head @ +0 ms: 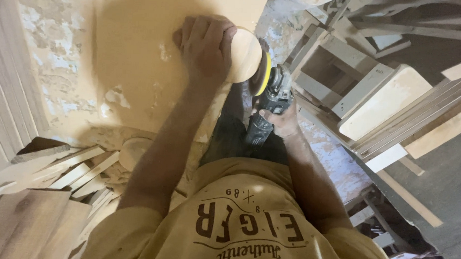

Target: The person uses an angle grinder with a sanding disc to smooth the surface of a round wooden piece. They hold the wood with their left hand and operate the tool with their right hand, moving the grinder across the wood's surface. The person briefly touches their face or adjusts the camera before resuming the sanding task.

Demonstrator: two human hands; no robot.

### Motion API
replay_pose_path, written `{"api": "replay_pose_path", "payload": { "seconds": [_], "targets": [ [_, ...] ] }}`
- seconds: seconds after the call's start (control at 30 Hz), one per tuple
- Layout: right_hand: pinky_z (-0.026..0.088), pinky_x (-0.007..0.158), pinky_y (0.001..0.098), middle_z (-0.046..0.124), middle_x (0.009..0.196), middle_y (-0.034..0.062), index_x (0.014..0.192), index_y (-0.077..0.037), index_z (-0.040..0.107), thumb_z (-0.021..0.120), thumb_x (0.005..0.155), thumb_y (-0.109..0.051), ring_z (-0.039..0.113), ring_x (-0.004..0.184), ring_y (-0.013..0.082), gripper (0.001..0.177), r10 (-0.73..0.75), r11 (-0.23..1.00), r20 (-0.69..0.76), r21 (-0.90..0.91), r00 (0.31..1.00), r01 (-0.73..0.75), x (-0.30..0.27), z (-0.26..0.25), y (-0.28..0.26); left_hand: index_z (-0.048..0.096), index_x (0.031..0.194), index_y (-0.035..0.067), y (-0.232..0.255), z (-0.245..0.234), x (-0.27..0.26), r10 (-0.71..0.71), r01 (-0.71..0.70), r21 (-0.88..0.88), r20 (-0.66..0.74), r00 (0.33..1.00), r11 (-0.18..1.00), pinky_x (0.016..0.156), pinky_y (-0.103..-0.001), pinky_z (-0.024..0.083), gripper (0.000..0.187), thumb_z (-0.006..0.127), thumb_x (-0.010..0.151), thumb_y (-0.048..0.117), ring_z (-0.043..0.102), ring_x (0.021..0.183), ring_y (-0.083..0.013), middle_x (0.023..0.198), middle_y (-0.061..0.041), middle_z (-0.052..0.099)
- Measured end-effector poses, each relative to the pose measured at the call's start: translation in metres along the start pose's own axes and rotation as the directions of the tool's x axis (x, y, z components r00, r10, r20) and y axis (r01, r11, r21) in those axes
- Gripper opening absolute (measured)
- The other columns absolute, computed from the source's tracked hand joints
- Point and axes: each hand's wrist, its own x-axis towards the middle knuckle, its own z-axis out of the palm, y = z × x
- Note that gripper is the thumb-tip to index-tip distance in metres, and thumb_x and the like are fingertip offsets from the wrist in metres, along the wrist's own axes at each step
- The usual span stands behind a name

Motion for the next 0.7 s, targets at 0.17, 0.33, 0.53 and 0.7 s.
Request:
{"api": "replay_pose_path", "payload": {
  "seconds": [0.17,0.33,0.53,0.7],
  "targets": [
    [0.069,0.108,0.0460,0.078,0.128,0.0122,0.146,-0.005,0.059,0.100,0.091,-0.029,0.078,0.120,0.0283,0.073,-0.049,0.996,0.021,-0.067,0.999,0.050,0.007,0.002,-0.013,0.077,0.089,0.025,-0.018,0.013,0.017,0.231,-0.224,-0.133,0.042,0.972,0.966,0.091,-0.044,0.038,0.014,0.078,0.102,0.019,0.066,0.097,-0.0245,0.097,0.006,0.070],
    [0.073,0.101,0.0437,0.082,0.117,0.0125,0.138,-0.003,0.062,0.098,0.094,-0.025,0.084,0.104,0.0259,0.061,0.009,1.000,0.090,0.021,0.996,-0.011,0.011,-0.004,-0.016,0.085,0.091,0.033,-0.033,0.024,0.038,0.420,-0.353,-0.273,0.249,0.873,0.895,0.093,-0.044,0.038,0.012,0.081,0.097,0.023,0.059,0.099,-0.0243,0.094,0.007,0.060],
    [0.074,0.093,0.0416,0.085,0.115,0.0102,0.128,-0.006,0.071,0.101,0.088,-0.030,0.085,0.102,0.0235,0.055,-0.008,0.993,-0.011,-0.121,1.000,0.007,0.004,-0.019,-0.029,0.089,0.107,0.027,-0.021,0.009,0.041,0.537,-0.507,-0.181,0.231,0.811,0.843,0.096,-0.044,0.039,0.006,0.084,0.105,0.030,0.068,0.095,-0.0248,0.098,0.004,0.079],
    [0.076,0.080,0.0458,0.082,0.102,0.0166,0.112,0.001,0.073,0.094,0.093,-0.015,0.084,0.084,0.0311,0.033,-0.028,1.000,-0.072,0.010,0.997,0.029,-0.015,-0.033,-0.064,0.061,0.167,0.022,0.025,-0.044,-0.003,0.198,-0.288,0.063,0.589,0.784,0.955,0.116,-0.058,0.046,0.117,0.110,0.064,0.049,0.043,0.151,-0.0423,0.167,-0.016,0.048]
  ]
}}
